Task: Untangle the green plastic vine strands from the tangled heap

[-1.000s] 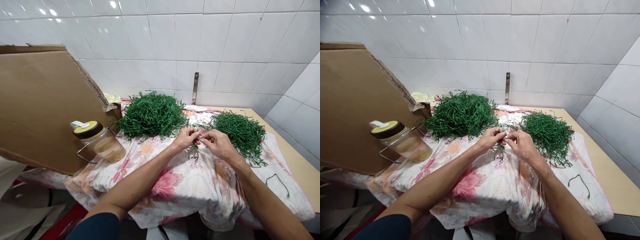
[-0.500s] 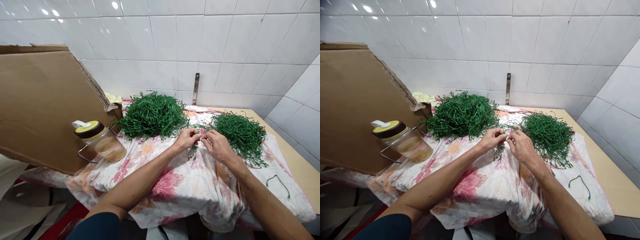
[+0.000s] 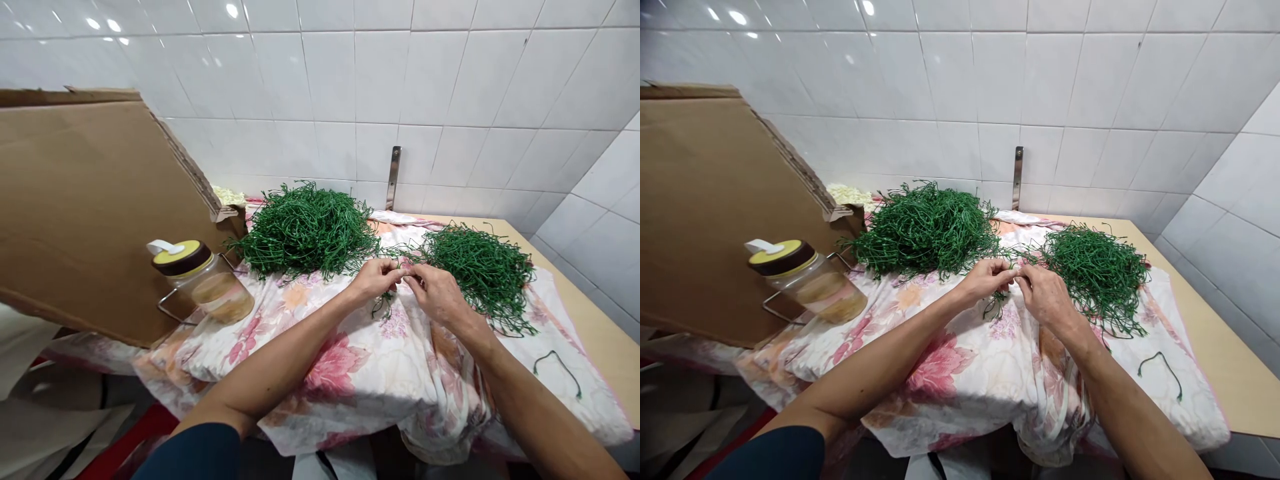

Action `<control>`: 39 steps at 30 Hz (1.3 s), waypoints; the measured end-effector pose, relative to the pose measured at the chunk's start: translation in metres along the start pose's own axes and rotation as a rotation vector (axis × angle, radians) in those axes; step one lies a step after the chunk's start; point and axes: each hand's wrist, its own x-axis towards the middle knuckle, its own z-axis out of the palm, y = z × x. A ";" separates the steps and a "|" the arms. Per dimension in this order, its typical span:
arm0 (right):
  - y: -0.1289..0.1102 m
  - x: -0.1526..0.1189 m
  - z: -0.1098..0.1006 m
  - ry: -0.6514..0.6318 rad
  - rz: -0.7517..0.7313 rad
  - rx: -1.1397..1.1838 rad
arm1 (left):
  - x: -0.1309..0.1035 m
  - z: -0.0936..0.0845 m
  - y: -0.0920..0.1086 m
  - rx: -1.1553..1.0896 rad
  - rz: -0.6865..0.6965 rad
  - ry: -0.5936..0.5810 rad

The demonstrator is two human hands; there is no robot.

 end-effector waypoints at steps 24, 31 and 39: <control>-0.029 -0.009 0.006 -0.171 -0.245 0.181 | 0.005 -0.007 -0.011 0.383 0.235 0.383; -0.014 -0.002 -0.005 0.086 -0.072 0.266 | 0.014 -0.030 -0.001 -0.351 0.013 0.167; 0.055 -0.002 -0.049 0.474 0.236 -0.210 | 0.002 -0.024 0.020 -0.735 -0.009 -0.052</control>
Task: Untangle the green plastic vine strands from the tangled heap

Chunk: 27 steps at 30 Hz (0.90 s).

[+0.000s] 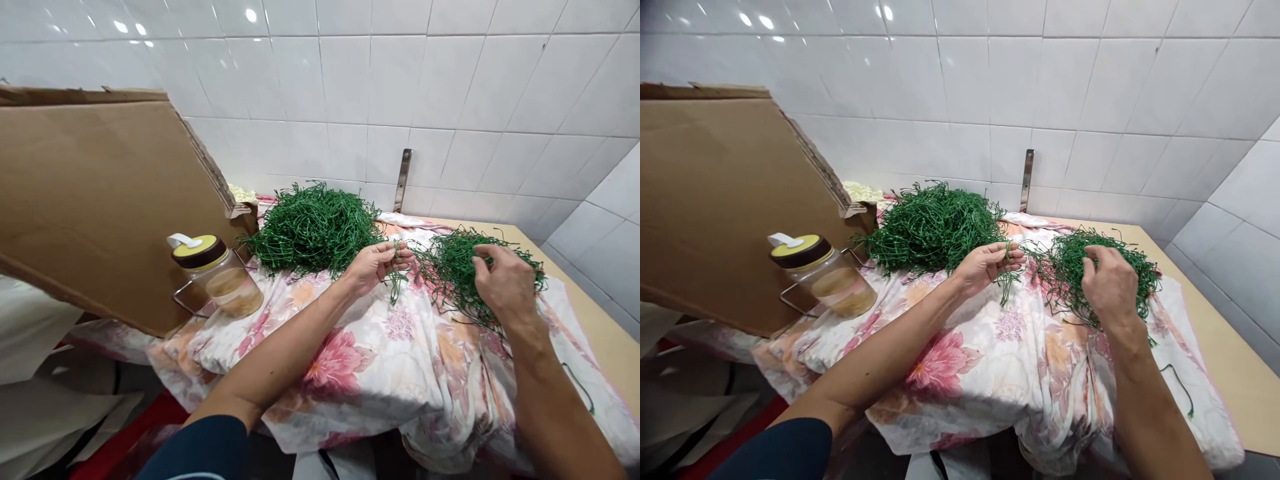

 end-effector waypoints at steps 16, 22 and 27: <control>-0.073 -0.038 0.027 -0.384 -0.251 0.443 | -0.005 0.009 -0.015 -0.087 -0.022 -0.079; -0.060 -0.042 0.041 -0.382 -0.232 0.343 | -0.005 0.009 -0.022 -0.043 -0.033 -0.056; -0.059 -0.041 0.039 -0.396 -0.047 0.407 | -0.002 0.005 -0.030 0.283 -0.035 -0.024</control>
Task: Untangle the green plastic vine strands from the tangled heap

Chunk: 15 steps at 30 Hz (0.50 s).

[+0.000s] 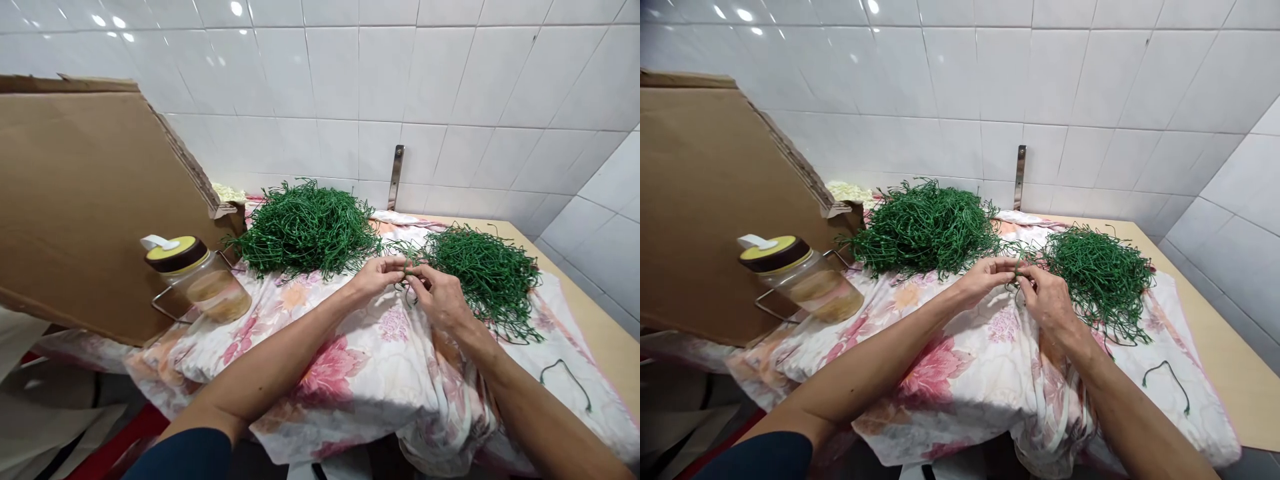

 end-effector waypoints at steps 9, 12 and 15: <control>0.006 0.002 -0.002 0.083 0.026 0.029 | -0.002 0.001 0.002 0.129 0.005 0.026; 0.008 0.004 -0.002 0.105 0.019 0.038 | -0.004 0.002 0.005 0.085 -0.035 0.038; 0.008 0.004 -0.001 0.112 0.056 0.077 | -0.004 -0.001 0.006 0.001 -0.081 0.027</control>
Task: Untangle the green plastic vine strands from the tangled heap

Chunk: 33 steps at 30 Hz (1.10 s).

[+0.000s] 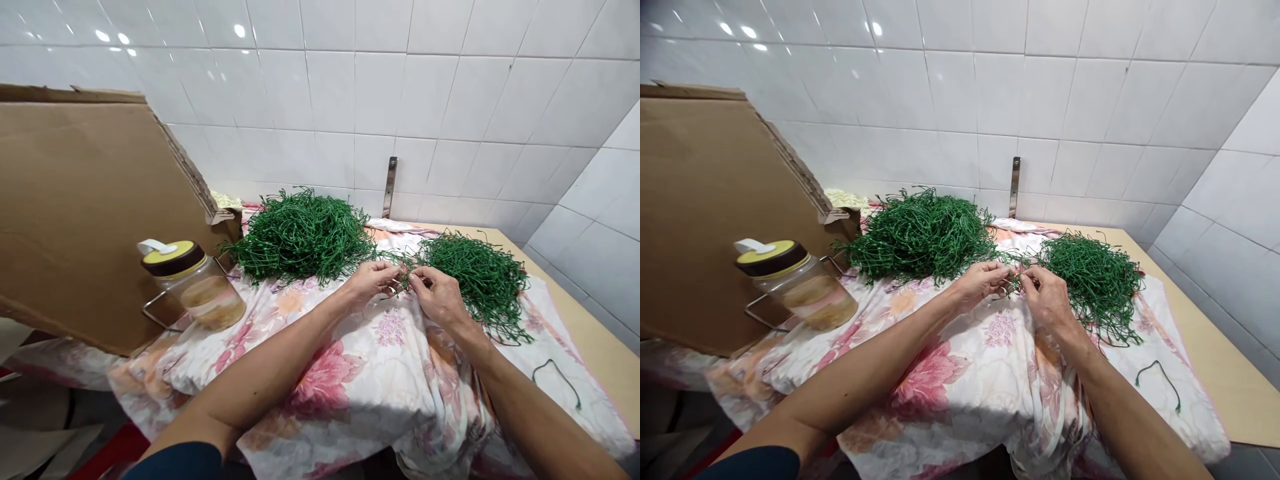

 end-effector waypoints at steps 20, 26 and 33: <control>-0.010 -0.001 -0.001 0.075 0.011 0.222 | -0.008 0.007 0.013 0.350 0.134 0.027; -0.012 0.001 -0.004 0.066 -0.035 0.190 | -0.009 0.009 0.012 0.451 0.195 0.067; -0.015 0.003 -0.014 -0.048 -0.009 0.238 | -0.004 0.005 0.003 0.397 0.259 -0.009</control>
